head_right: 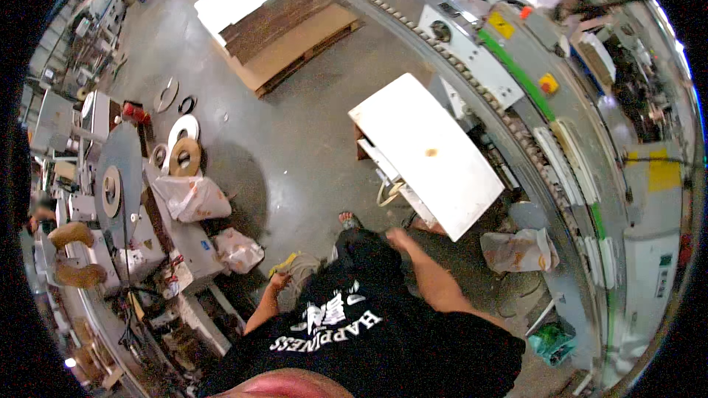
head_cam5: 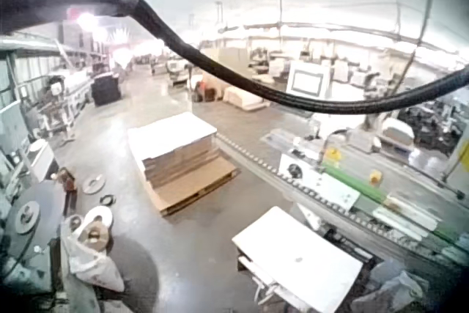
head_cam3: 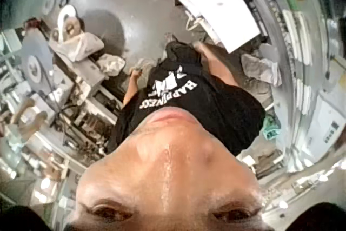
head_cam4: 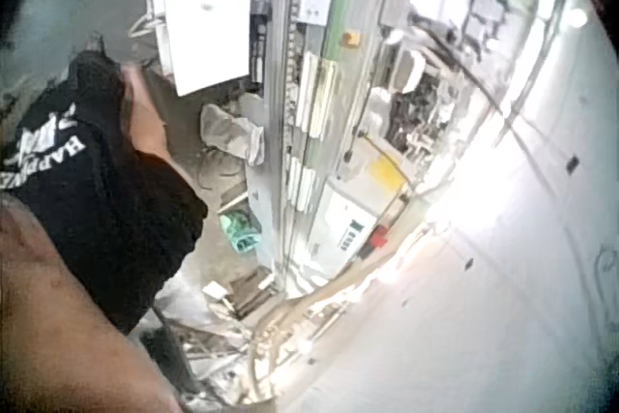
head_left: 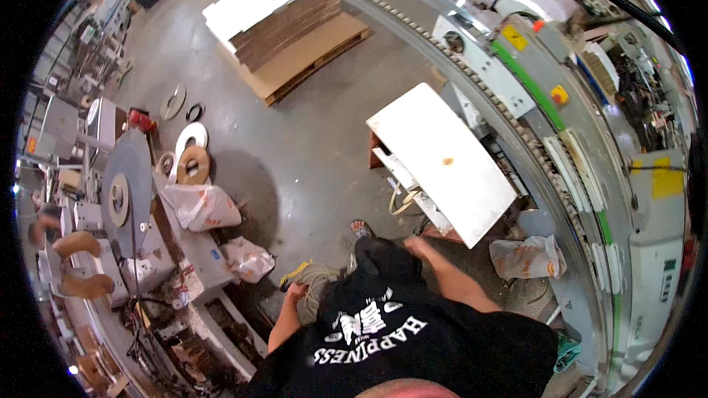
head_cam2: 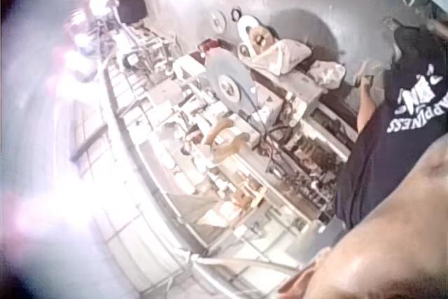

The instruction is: The person carries white panels to a roller conveyor, walks through a workshop to a machine, and feeds a long white panel into an edge-banding machine by hand.

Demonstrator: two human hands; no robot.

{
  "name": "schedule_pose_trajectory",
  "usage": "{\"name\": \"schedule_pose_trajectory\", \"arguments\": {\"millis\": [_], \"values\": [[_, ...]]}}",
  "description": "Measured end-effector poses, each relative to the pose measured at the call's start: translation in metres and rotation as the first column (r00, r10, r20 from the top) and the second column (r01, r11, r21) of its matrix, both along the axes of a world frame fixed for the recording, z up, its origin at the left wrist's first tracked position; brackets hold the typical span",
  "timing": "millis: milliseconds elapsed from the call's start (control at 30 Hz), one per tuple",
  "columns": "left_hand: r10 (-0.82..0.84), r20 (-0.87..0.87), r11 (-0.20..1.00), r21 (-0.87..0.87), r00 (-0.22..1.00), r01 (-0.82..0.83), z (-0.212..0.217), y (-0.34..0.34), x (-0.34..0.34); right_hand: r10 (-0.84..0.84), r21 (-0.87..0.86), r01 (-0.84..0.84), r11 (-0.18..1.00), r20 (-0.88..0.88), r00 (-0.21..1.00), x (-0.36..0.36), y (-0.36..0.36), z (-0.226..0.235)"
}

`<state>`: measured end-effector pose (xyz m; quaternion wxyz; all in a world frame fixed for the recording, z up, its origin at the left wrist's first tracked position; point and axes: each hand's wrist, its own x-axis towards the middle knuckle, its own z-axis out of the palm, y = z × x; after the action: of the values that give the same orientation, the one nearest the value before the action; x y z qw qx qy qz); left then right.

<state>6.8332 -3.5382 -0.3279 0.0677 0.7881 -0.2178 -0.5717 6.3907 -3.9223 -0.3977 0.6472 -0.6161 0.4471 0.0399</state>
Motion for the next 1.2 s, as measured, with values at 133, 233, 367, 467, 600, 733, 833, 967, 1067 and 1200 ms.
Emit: {"name": "schedule_pose_trajectory", "arguments": {"millis": [133,233,367,467,600,733,833,967,1067,1200], "values": [[0.672,-0.216,0.682,-0.190,0.708,-0.706,0.027,0.003,0.049,-0.050,0.154,0.039,0.987,0.071,0.996,0.227,-0.143,0.117],[0.819,-0.141,0.462,-0.413,0.556,-0.785,0.032,-0.035,0.060,0.042,-0.066,-0.036,0.997,0.085,0.995,0.330,-0.240,0.135],[0.529,0.206,0.848,-0.148,0.823,-0.508,0.030,-0.071,0.115,-0.155,-0.063,0.165,0.984,0.139,0.978,0.425,-0.297,0.151],[0.457,0.155,0.884,-0.192,0.876,-0.427,0.001,-0.131,0.206,-0.199,-0.060,0.213,0.975,0.178,0.964,0.435,-0.327,0.075],[0.272,0.258,0.941,-0.275,0.927,-0.199,-0.008,-0.218,0.373,0.073,0.182,-0.054,0.982,-0.096,0.993,0.440,-0.326,0.038],[0.058,0.622,0.821,-0.475,0.781,0.318,-0.032,-0.325,0.541,-0.132,0.292,0.236,0.927,-0.334,0.933,0.417,-0.343,-0.040],[0.364,0.215,0.896,-0.348,0.906,-0.277,-0.024,-0.474,0.621,-0.323,-0.059,0.318,0.946,-0.119,0.939,0.390,-0.386,-0.038],[0.318,0.362,0.852,-0.514,0.876,-0.097,0.060,-0.661,0.755,-0.593,-0.012,0.604,0.797,-0.205,0.779,0.509,-0.391,0.016],[0.401,0.174,0.765,-0.604,0.899,-0.224,0.062,-0.744,0.768,-0.543,0.019,0.574,0.819,-0.297,0.785,0.535,-0.412,0.024],[0.315,0.243,0.822,-0.553,0.918,-0.136,0.066,-0.813,0.774,-0.445,0.160,0.510,0.845,-0.317,0.838,0.596,-0.451,0.008]]}}
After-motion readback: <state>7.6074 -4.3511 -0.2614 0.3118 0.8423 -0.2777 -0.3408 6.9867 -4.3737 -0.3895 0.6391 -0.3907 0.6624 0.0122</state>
